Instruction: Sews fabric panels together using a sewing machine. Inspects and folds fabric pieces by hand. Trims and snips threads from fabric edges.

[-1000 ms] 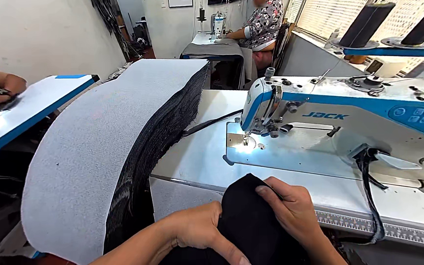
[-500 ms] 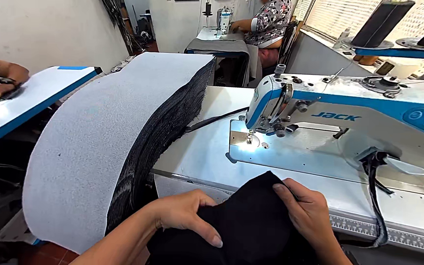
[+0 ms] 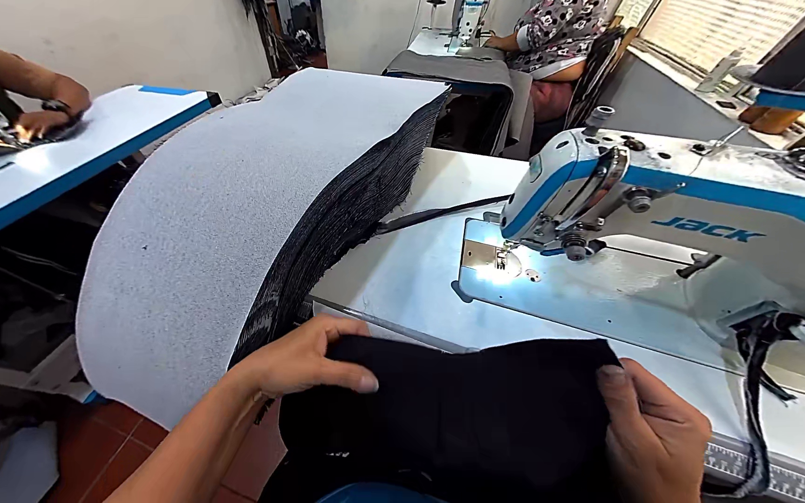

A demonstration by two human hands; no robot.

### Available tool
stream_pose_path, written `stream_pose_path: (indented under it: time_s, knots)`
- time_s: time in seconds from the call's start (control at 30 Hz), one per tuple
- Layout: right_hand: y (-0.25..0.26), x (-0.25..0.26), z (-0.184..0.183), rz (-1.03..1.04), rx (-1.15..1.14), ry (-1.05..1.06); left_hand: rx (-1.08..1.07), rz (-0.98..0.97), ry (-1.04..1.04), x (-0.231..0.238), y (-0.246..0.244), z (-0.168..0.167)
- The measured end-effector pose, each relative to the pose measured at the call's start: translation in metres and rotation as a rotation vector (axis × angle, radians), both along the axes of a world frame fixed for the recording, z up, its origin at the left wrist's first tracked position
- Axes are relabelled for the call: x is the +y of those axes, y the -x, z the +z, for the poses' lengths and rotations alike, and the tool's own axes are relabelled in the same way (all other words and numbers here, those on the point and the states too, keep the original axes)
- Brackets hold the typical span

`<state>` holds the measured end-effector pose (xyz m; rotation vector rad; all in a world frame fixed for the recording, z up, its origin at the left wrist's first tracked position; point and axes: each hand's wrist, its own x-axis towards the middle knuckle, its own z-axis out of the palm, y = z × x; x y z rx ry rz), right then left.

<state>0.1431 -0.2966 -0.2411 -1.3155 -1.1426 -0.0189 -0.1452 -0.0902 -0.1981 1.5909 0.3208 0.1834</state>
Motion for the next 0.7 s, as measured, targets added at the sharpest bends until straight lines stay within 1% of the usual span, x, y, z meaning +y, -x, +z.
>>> stream_pose_path:
  time_s: [0.07, 0.1, 0.17, 0.23, 0.33, 0.4, 0.5, 0.7]
  knots:
    - [0.002, 0.001, 0.002, 0.007, 0.041, -0.014, -0.133, 0.120, 0.049, -0.008, 0.003, -0.004]
    - [0.003, 0.002, 0.003, 0.012, 0.059, -0.020, -0.174, 0.195, 0.017, -0.015, 0.000, -0.003]
    - [0.007, 0.003, 0.008, 0.025, 0.112, -0.028, -0.228, 0.373, -0.167, -0.033, -0.008, 0.002]
    - [0.009, 0.001, 0.013, 0.060, 0.178, -0.039, -0.265, 0.483, -0.365, -0.043, -0.013, 0.009]
    - [0.011, -0.006, 0.018, 0.129, 0.269, -0.016, -0.332, 0.490, -0.627, -0.040, -0.010, 0.013]
    - [0.011, -0.012, 0.019, 0.194, 0.314, 0.005, -0.363, 0.442, -0.713, -0.034, -0.005, 0.009]
    - [0.012, -0.018, 0.018, 0.263, 0.346, 0.033, -0.354, 0.390, -0.683, -0.030, -0.001, 0.004]
    - [0.013, -0.014, 0.016, 0.302, 0.373, 0.043, -0.335, 0.340, -0.464, -0.030, -0.004, -0.003]
